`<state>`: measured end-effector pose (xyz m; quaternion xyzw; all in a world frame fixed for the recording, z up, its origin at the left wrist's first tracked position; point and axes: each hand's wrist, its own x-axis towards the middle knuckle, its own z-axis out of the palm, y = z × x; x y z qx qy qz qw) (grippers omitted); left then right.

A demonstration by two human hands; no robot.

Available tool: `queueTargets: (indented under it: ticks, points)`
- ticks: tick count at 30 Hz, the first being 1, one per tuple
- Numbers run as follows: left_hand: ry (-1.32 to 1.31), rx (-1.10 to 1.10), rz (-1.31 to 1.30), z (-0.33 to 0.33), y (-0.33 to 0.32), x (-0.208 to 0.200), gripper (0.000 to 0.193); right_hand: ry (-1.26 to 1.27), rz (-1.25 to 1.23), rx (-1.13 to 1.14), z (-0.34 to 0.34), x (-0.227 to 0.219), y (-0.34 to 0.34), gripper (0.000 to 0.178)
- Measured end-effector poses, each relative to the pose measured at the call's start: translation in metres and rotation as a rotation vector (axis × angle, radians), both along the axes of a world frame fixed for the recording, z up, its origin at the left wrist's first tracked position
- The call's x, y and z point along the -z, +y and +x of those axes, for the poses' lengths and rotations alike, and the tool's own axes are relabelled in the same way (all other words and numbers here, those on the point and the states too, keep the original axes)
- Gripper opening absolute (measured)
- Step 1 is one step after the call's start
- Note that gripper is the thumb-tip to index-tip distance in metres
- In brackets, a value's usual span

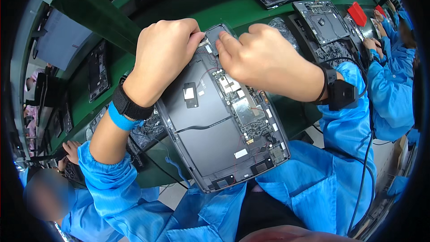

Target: Assembling internal components and wiring for a tablet or similar electronic device on a production line.

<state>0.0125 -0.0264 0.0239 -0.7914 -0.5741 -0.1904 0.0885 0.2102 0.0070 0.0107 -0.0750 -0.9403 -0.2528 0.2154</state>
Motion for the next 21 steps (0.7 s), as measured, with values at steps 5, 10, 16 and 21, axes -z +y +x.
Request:
queueTargets:
  ticks: [5,10,16,21]
  points:
    - [0.045,-0.012,0.031,0.002,-0.001,0.005,0.015,-0.223,-0.204,0.005,0.005,-0.018,0.013,0.032]
    - [0.026,0.023,0.066,0.005,-0.007,0.008,0.015,-0.42,-0.189,0.017,0.002,-0.023,0.004,0.022]
    - [-0.174,-0.046,-0.143,-0.002,-0.024,0.003,0.022,-0.295,-0.523,0.095,0.006,-0.024,0.019,0.039]
    - [-0.4,-0.12,0.109,-0.001,-0.112,0.007,0.051,0.571,-0.932,-0.026,0.059,0.015,-0.014,0.035]
